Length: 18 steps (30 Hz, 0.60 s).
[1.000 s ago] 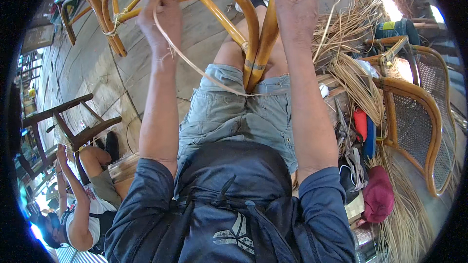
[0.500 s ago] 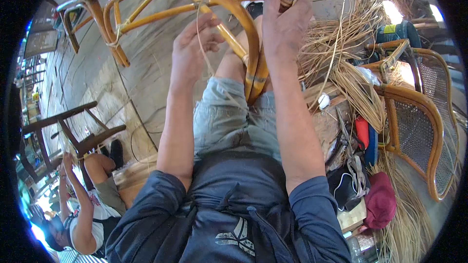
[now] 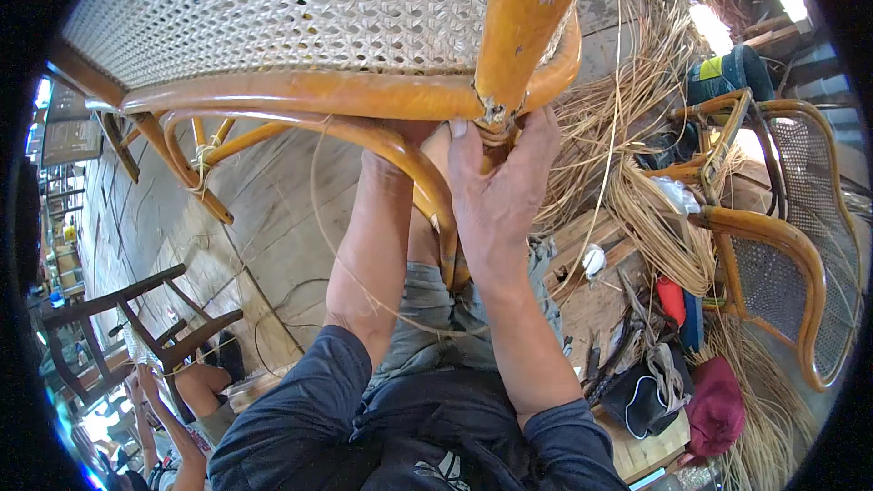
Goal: Repairing a rattan chair frame by weaving strips around structural joints and securing them.
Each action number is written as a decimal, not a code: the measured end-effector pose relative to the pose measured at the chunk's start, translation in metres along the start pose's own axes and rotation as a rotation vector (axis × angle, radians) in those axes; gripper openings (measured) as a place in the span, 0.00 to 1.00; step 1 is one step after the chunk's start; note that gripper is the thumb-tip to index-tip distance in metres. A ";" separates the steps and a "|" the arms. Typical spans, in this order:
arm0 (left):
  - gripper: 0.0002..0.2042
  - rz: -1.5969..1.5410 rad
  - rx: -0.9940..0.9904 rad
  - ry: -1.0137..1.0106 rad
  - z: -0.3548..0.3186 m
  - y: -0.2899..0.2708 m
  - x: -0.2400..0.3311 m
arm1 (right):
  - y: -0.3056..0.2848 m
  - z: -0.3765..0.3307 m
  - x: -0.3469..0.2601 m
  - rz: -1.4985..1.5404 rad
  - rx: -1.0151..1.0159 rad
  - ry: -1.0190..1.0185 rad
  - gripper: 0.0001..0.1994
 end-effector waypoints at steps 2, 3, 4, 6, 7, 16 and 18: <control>0.20 0.018 0.005 -0.001 -0.008 -0.003 0.001 | 0.003 -0.001 0.007 0.103 -0.019 0.079 0.21; 0.20 0.025 0.009 0.001 -0.020 -0.001 0.001 | 0.006 0.000 0.014 0.204 -0.035 0.155 0.23; 0.20 0.032 0.015 0.003 -0.031 0.001 -0.004 | 0.007 0.002 0.017 0.202 -0.043 0.159 0.23; 0.20 0.042 0.040 0.005 -0.033 -0.001 -0.009 | 0.003 0.002 0.018 0.216 -0.017 0.125 0.22; 0.20 0.044 0.054 0.006 -0.033 -0.004 -0.005 | 0.005 0.003 0.020 0.208 -0.029 0.135 0.22; 0.19 0.014 0.207 0.078 0.016 -0.052 -0.007 | -0.017 -0.022 0.022 0.270 -0.119 0.090 0.15; 0.18 0.027 0.229 0.127 0.037 -0.065 0.013 | -0.023 -0.061 0.024 0.230 -0.354 0.152 0.18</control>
Point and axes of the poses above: each hand's wrist, its own z-axis towards the middle knuckle, its own y-axis out of the palm, x = y × z, the point moved 10 cm from there along z, towards the middle knuckle, and after that the axes turned 1 degree about -z, right-handed, at the moved point
